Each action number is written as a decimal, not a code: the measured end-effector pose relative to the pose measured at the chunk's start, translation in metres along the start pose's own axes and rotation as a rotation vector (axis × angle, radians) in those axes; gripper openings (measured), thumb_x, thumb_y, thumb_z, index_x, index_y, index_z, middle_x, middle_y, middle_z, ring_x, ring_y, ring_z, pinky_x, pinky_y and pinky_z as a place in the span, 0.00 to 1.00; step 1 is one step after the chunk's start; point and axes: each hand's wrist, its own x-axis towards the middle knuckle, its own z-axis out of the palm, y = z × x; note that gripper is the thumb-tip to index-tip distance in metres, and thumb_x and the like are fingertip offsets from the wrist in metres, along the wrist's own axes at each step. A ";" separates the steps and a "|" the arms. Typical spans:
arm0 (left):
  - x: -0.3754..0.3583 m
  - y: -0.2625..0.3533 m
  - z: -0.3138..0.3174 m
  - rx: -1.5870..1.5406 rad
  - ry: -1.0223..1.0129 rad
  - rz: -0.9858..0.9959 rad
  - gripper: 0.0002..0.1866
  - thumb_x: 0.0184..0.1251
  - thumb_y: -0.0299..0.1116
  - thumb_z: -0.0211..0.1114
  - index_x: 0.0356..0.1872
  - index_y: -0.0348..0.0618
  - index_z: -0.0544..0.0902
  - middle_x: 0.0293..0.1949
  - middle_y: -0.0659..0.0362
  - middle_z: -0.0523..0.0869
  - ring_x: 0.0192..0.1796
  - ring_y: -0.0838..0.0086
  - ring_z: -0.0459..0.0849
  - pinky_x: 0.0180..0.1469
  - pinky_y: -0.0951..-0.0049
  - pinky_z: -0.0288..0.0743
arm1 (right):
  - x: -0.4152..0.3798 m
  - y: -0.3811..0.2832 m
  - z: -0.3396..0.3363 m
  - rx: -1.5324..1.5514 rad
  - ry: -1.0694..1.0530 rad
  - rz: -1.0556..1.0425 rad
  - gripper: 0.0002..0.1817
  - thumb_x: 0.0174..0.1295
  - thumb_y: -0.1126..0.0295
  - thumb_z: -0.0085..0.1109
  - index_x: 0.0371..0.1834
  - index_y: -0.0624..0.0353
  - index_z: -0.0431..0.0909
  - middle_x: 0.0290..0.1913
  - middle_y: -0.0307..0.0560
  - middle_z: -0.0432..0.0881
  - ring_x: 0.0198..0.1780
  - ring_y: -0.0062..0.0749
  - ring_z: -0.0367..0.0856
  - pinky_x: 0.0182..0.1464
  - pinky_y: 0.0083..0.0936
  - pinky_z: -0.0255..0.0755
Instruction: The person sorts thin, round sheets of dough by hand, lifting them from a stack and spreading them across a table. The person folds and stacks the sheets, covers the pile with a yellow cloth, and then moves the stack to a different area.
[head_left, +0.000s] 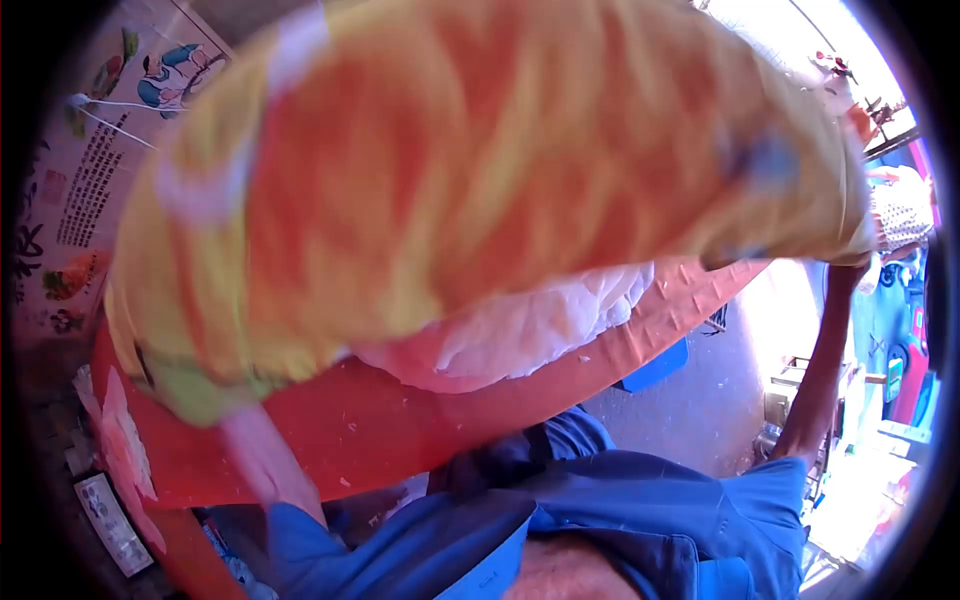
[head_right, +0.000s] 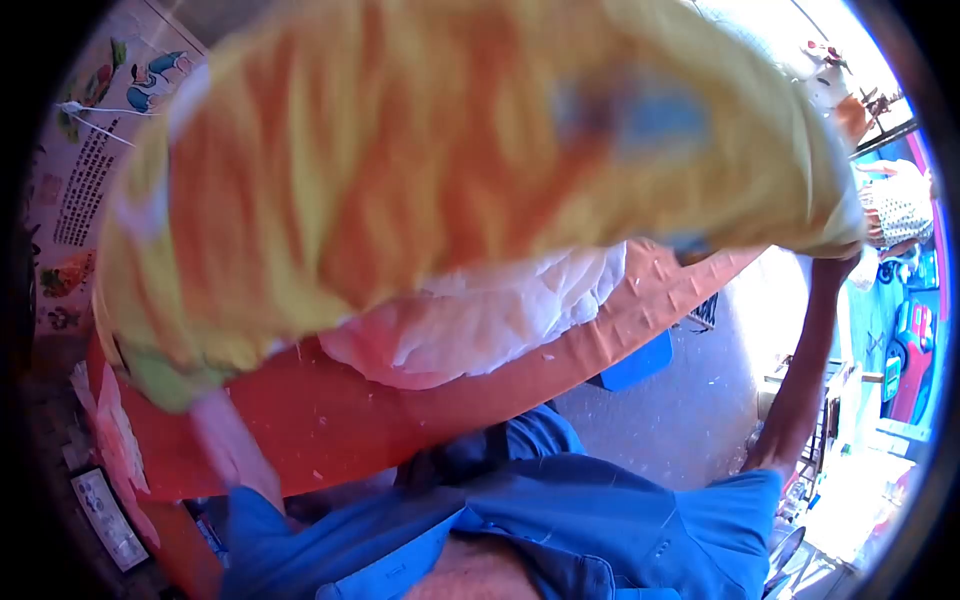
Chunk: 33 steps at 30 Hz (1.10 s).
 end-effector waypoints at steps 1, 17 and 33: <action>-0.009 -0.016 -0.011 -0.001 0.008 -0.043 0.28 0.71 0.45 0.59 0.67 0.43 0.71 0.58 0.51 0.79 0.61 0.60 0.75 0.62 0.56 0.67 | -0.027 0.018 -0.021 -0.071 -0.092 0.019 0.25 0.73 0.59 0.49 0.69 0.58 0.70 0.61 0.51 0.79 0.60 0.40 0.79 0.64 0.38 0.71; -0.185 -0.201 -0.167 -0.078 0.017 -0.479 0.24 0.73 0.40 0.60 0.66 0.44 0.72 0.53 0.57 0.81 0.57 0.67 0.79 0.57 0.64 0.75 | -0.274 0.033 0.142 -1.365 -0.369 -0.237 0.17 0.65 0.63 0.62 0.53 0.60 0.82 0.51 0.57 0.85 0.54 0.47 0.83 0.58 0.36 0.74; -0.217 -0.197 -0.136 0.000 -0.008 -0.385 0.21 0.67 0.32 0.69 0.59 0.45 0.75 0.40 0.62 0.83 0.29 0.81 0.79 0.24 0.83 0.68 | -0.414 0.044 0.199 -1.473 -1.084 0.012 0.33 0.50 0.62 0.71 0.60 0.63 0.73 0.48 0.65 0.79 0.53 0.62 0.77 0.55 0.47 0.72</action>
